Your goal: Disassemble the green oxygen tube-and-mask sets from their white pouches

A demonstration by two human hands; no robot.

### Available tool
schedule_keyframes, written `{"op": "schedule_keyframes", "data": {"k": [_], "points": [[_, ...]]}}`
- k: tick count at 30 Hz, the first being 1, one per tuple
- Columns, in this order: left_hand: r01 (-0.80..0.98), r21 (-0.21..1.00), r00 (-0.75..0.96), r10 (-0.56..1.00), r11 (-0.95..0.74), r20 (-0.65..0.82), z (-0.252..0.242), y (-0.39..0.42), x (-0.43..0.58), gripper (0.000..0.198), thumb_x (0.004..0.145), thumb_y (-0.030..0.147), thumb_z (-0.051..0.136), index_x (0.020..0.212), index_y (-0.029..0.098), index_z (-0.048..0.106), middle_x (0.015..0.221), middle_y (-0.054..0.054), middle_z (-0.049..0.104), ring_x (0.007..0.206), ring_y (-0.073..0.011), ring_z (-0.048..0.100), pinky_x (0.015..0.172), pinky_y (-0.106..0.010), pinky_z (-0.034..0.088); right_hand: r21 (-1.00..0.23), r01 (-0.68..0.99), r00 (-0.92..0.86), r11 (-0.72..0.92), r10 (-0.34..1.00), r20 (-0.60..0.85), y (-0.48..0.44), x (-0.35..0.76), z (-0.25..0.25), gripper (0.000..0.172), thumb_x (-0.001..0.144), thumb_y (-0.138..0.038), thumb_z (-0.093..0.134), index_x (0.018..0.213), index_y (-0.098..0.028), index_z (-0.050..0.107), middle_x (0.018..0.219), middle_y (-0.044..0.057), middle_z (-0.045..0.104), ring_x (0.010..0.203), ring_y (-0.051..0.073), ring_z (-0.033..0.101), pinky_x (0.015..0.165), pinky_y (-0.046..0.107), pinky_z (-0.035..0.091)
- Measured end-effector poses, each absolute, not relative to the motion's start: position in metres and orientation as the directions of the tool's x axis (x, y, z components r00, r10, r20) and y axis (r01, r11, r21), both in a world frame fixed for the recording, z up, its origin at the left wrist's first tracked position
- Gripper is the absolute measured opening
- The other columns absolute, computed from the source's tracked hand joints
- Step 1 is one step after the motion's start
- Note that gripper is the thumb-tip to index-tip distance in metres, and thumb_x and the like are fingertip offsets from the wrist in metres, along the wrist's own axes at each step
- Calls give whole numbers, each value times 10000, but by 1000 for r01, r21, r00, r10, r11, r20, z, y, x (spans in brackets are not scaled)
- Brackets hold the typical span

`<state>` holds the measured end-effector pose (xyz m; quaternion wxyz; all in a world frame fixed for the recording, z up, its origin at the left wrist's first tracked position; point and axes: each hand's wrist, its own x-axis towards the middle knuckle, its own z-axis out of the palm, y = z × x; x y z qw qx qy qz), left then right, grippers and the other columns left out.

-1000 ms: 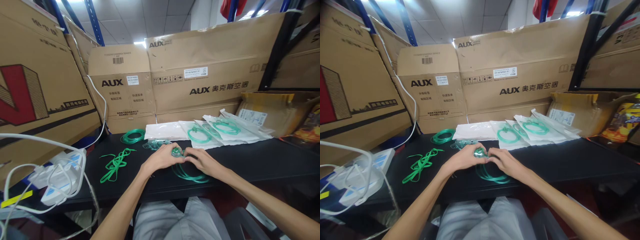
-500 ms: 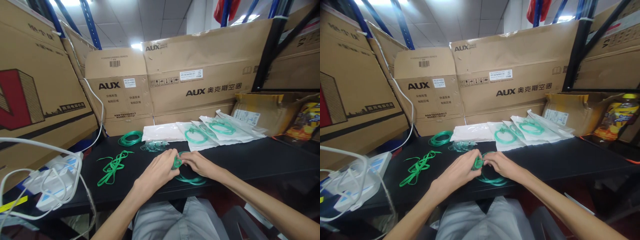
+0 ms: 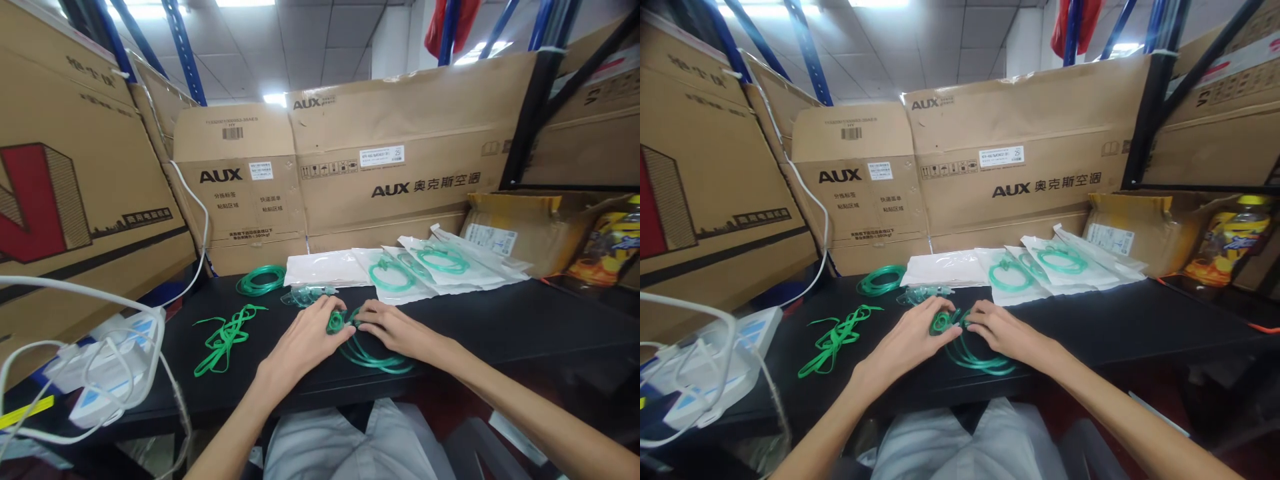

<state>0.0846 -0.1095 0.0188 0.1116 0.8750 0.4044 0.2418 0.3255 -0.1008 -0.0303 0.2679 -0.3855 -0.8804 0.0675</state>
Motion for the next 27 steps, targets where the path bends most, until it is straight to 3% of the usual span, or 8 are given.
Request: {"op": "schedule_keyframes", "data": {"k": [4, 7, 12, 15, 21, 24, 27], "points": [[715, 296, 546, 771, -633, 330, 22, -102, 83, 321, 978, 520, 567, 1161, 278, 672, 1193, -21, 693, 1064, -259, 654, 920, -360, 474, -270, 683, -550, 678, 722, 421, -104, 335, -25, 348, 1049, -356, 508, 1363, -288, 642, 1283, 92, 625, 1183, 251, 626, 1046, 407, 495], [777, 184, 535, 785, -602, 312, 29, -98, 84, 370, 1026, 515, 469, 1123, 255, 713, 1198, -55, 710, 1110, -271, 651, 964, -369, 465, -244, 732, -490, 636, 740, 461, -108, 346, -21, 347, 1055, -340, 483, 1347, -263, 654, 1268, 119, 622, 1172, 276, 623, 1027, 450, 510], [829, 58, 533, 818, -556, 217, 33, -87, 103, 322, 1000, 271, 490, 999, 120, 775, 1007, -189, 744, 1045, -339, 688, 919, -424, 493, -199, 798, -421, 570, 761, 493, -111, 355, -23, 276, 1033, -321, 506, 1153, -225, 735, 1089, 132, 639, 1006, 299, 639, 901, 484, 546], [840, 7, 536, 830, -543, 153, 35, -81, 117, 244, 951, 154, 531, 947, 80, 764, 992, -212, 744, 1057, -338, 688, 950, -457, 493, -184, 818, -407, 545, 775, 483, -110, 354, -30, 242, 1017, -306, 525, 1083, -214, 739, 1047, 135, 631, 976, 313, 627, 860, 497, 543], [845, 26, 533, 845, -534, 39, 44, -77, 128, 142, 933, 273, 689, 913, 134, 711, 984, -75, 735, 977, -211, 688, 927, -416, 536, -229, 787, -434, 574, 777, 455, -119, 352, -32, 286, 1062, -253, 398, 1020, -231, 680, 1043, 105, 647, 963, 263, 629, 834, 420, 539], [829, 67, 552, 832, -555, 52, 41, -78, 125, 98, 921, 204, 652, 927, 134, 721, 1004, -108, 735, 1005, -240, 679, 911, -402, 525, -263, 764, -438, 590, 773, 459, -125, 354, -32, 282, 1068, -264, 390, 1038, -243, 670, 1090, 100, 669, 1015, 260, 641, 882, 416, 540], [802, 114, 577, 810, -586, 101, 34, -76, 123, 210, 912, 121, 551, 1016, 146, 731, 1067, -150, 733, 1072, -282, 662, 925, -380, 494, -294, 740, -438, 605, 765, 472, -126, 358, -33, 286, 1067, -263, 390, 1088, -252, 675, 1206, 105, 670, 1105, 259, 642, 953, 413, 532]]}}
